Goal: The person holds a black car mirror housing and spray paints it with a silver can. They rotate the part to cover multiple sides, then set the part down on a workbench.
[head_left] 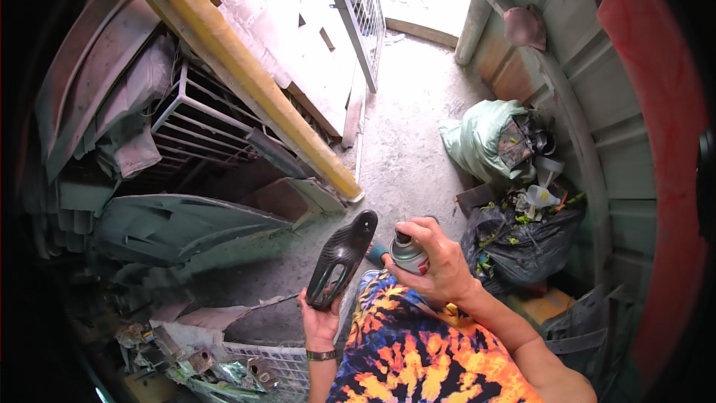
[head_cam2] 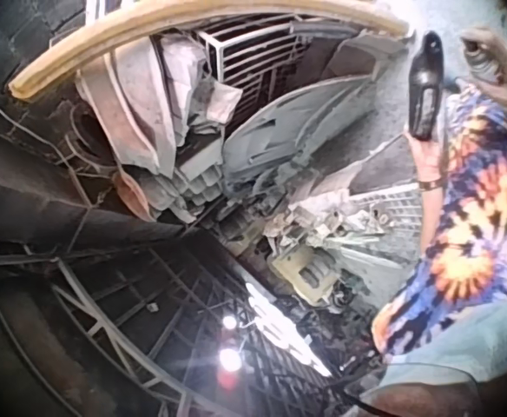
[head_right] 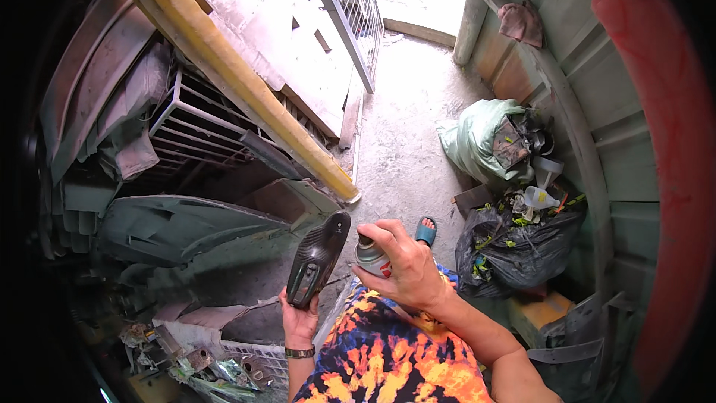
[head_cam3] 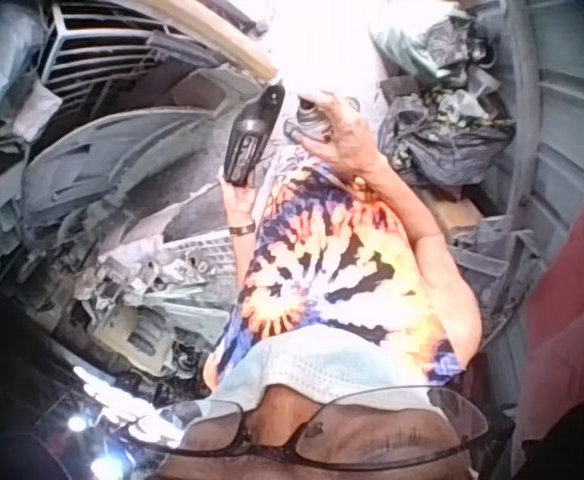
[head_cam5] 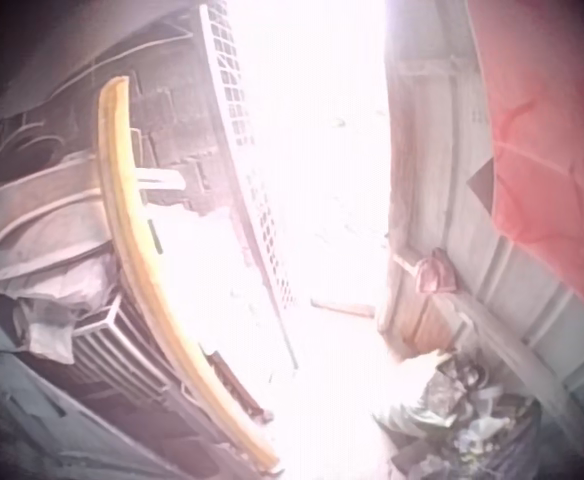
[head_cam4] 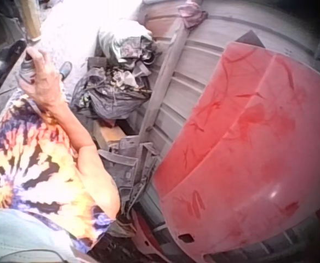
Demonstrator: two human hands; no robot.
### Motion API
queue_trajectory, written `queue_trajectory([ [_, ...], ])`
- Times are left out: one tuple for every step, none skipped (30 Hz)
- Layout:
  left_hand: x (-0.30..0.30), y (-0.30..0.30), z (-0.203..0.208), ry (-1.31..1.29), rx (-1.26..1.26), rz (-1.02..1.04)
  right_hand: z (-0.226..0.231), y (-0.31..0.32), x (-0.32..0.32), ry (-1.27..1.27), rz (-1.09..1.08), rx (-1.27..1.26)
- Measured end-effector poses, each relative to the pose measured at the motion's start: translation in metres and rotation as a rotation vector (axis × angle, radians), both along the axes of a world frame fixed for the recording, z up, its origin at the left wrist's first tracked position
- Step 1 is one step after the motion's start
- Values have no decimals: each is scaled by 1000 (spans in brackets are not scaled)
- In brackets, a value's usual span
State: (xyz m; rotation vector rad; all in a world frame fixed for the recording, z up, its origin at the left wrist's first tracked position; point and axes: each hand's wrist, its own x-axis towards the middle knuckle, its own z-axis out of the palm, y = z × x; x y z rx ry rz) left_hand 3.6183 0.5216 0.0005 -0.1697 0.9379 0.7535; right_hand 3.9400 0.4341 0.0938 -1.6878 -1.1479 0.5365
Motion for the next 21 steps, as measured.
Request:
queue_trajectory([
  [1,0,1,-2,1,1,0,1,0,-3,-42,30],
  [2,-1,2,1,2,0,0,2,0,-17,-28,18],
  [2,-1,3,5,4,0,0,3,2,-31,-15,6],
  [3,-1,4,8,4,0,0,4,3,-46,0,-7],
  [3,-1,3,-1,-2,-2,0,4,5,-47,49,-59],
  [2,-1,3,-10,-9,-5,2,2,6,-48,98,-110],
  [1,-1,2,-19,-12,-6,2,1,8,-48,148,-158],
  [0,-1,0,2,-5,-10,4,-3,10,1,139,-163],
  [-1,-2,-3,23,2,-13,6,-9,12,51,130,-167],
  [-4,-2,-5,48,13,-15,6,-14,13,104,124,-166],
  [-6,-3,-7,35,-3,-21,2,-19,14,156,101,-126],
  [-6,-4,-9,24,-19,-27,1,-23,20,160,71,-124],
  [-9,-4,-12,15,-31,-32,1,-26,24,168,41,-118],
  [-21,-5,-22,-13,-35,-20,-1,-28,28,183,12,-106],
  [-30,-8,-33,-19,-69,32,-3,-32,33,267,-4,-140],
  [-33,-8,-38,-24,-100,77,-6,-33,36,356,-41,-153],
  [-29,-10,-35,-70,-83,98,-11,-34,41,446,-37,-147],
  [-27,-9,-29,-138,-132,86,-17,-34,45,535,-31,-141],
  [-23,-8,-28,-213,-151,125,-21,-35,46,713,-30,-128],
  [-24,-10,-29,-263,-166,153,-22,-31,46,770,-43,-93],
  [-25,-12,-31,-313,-182,178,-14,-28,46,865,-46,-107],
])
